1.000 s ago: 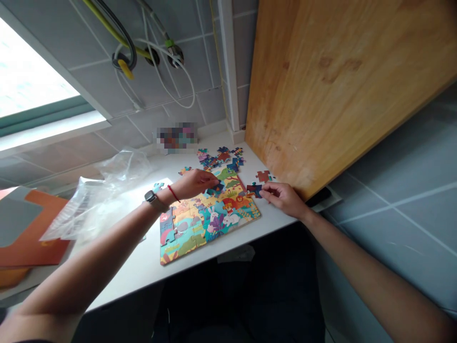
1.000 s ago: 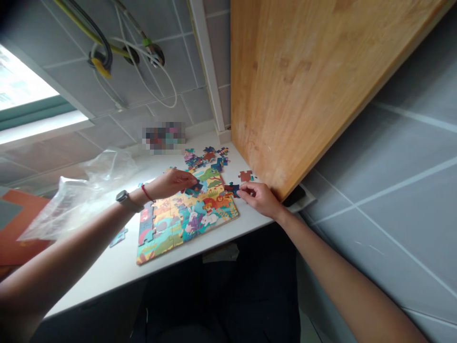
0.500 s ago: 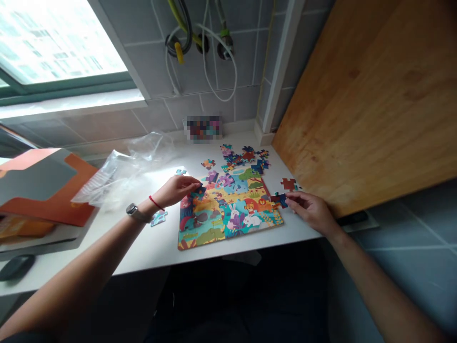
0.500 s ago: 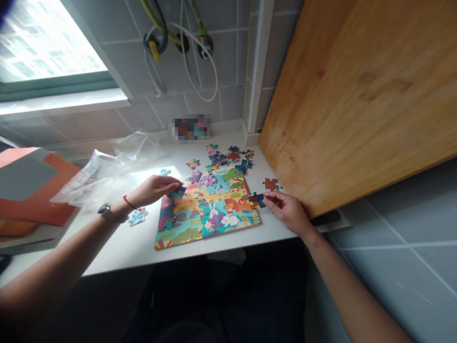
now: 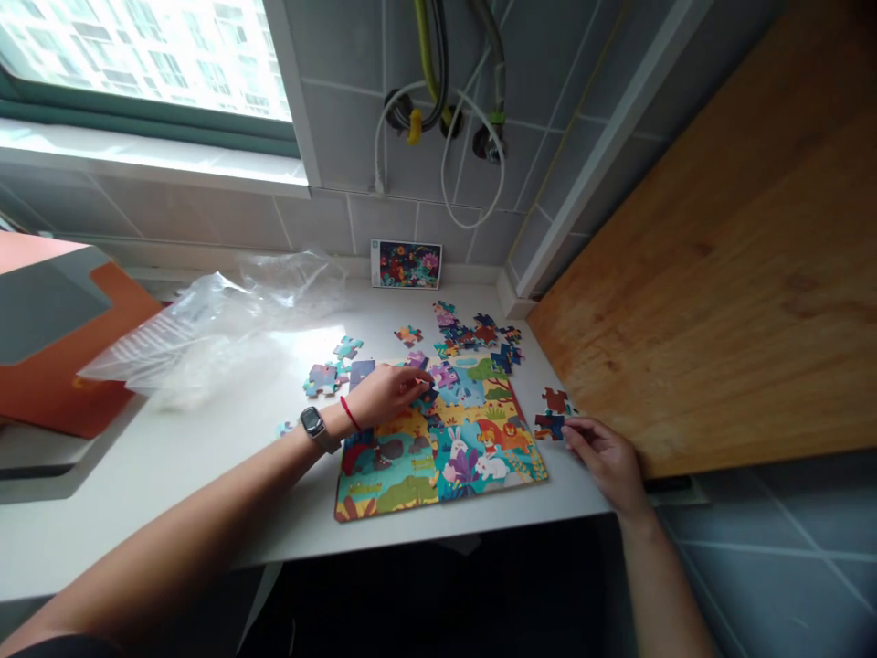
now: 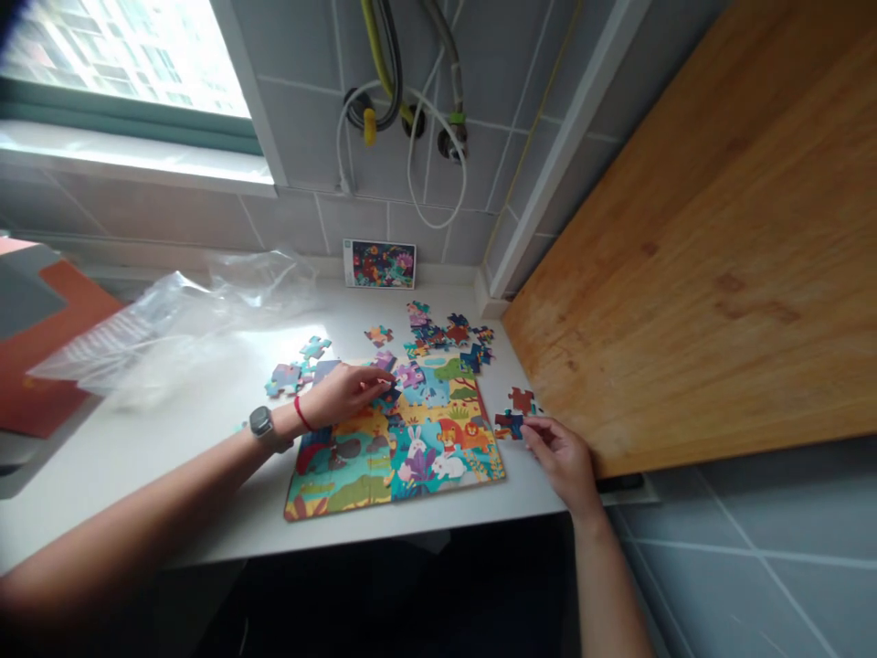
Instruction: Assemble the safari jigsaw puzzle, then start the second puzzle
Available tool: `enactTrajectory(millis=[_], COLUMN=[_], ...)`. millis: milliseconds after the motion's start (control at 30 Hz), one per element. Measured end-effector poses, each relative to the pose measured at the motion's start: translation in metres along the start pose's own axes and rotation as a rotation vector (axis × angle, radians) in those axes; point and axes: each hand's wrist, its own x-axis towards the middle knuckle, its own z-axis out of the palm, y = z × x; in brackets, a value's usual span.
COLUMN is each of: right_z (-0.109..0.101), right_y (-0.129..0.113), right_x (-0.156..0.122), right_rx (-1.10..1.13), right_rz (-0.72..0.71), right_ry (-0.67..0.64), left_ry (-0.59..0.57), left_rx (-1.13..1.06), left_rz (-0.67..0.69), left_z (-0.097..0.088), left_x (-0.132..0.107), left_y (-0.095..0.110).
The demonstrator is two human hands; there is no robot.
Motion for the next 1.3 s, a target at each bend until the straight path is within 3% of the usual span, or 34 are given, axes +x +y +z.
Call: enactTrajectory(millis=[300,667,867,1000,1133,1300], right_z=[0.011,0.015,0.035,0.068,0.114,0.161], right_y=[-0.012,-0.010,-0.026,-0.058,-0.091,-0.106], right_x=[-0.002,-0.001,0.004,0.011,0.022,0.042], right_rx=[-0.009,-0.069,0.023,0.029,-0.017,-0.015], right_rz=[0.038,-0.005,-0.024,-0.097,-0.167,-0.218], right_ry=[0.068,0.083,0.187,0.024,-0.250,-0.535], left_ry=[0.078,0.157,0.211,0.252,0.241,0.241], left_rx=[0.184,0.246,0.222,0.103,-0.022,-0.053], left_rz=[0.173,0.204,0.266,0.314,0.336,0.255], left_z=[0.010,0.013,0.016,0.011,0.010,0.018], left_x=[-0.014,-0.014,-0.014,-0.016,-0.018,-0.018], left_y=[-0.008,-0.014,-0.015,-0.009,-0.007,-0.012])
